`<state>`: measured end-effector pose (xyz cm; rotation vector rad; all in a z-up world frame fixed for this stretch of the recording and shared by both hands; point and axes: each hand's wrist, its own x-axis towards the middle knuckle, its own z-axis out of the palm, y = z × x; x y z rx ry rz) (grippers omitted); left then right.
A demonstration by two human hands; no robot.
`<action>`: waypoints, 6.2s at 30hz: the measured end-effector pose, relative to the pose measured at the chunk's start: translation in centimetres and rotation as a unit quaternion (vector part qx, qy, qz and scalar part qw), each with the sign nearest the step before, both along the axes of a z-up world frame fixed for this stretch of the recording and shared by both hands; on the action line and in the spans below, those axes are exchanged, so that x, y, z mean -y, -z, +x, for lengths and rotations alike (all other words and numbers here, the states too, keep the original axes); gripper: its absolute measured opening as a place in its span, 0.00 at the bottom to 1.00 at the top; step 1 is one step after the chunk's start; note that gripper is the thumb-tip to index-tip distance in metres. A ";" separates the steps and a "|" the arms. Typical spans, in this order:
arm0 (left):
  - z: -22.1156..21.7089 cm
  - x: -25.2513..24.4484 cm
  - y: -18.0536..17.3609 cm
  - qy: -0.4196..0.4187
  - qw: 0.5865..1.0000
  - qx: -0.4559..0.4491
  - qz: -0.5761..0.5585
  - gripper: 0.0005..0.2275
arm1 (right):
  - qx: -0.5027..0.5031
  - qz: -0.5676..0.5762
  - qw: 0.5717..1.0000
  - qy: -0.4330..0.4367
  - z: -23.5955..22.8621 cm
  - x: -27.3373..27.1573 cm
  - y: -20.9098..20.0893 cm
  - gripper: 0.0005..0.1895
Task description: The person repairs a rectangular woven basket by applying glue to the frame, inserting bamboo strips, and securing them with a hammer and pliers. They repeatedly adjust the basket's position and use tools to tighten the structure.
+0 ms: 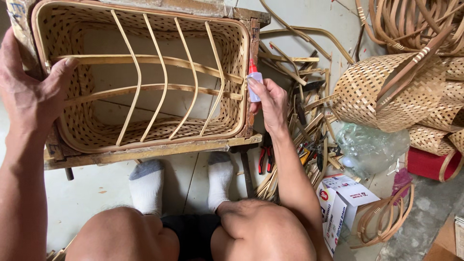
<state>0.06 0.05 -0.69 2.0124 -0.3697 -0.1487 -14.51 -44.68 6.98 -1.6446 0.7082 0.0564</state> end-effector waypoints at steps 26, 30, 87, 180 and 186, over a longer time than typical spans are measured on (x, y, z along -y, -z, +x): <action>-0.3 -0.2 0.1 -0.016 0.994 0.067 0.088 0.29 | -0.023 -0.012 1.000 0.010 -4.4 -2.2 -1.0 0.21; -0.1 -0.3 0.6 -0.011 0.995 0.067 0.076 0.29 | -0.050 -0.029 0.998 0.021 -3.8 -1.8 -1.0 0.20; 0.3 -1.9 7.2 -0.123 0.965 -0.173 0.157 0.28 | -0.079 -0.023 0.996 0.030 -12.1 -4.5 -0.7 0.18; -18.7 5.6 -3.5 -0.182 0.859 -0.454 -0.150 0.18 | 0.153 -0.489 0.731 -0.451 -4.2 -11.6 -9.1 0.20; -18.6 5.9 -3.4 -0.171 0.870 -0.440 -0.141 0.18 | 0.183 -0.484 0.714 -0.472 -3.1 -13.5 -8.0 0.20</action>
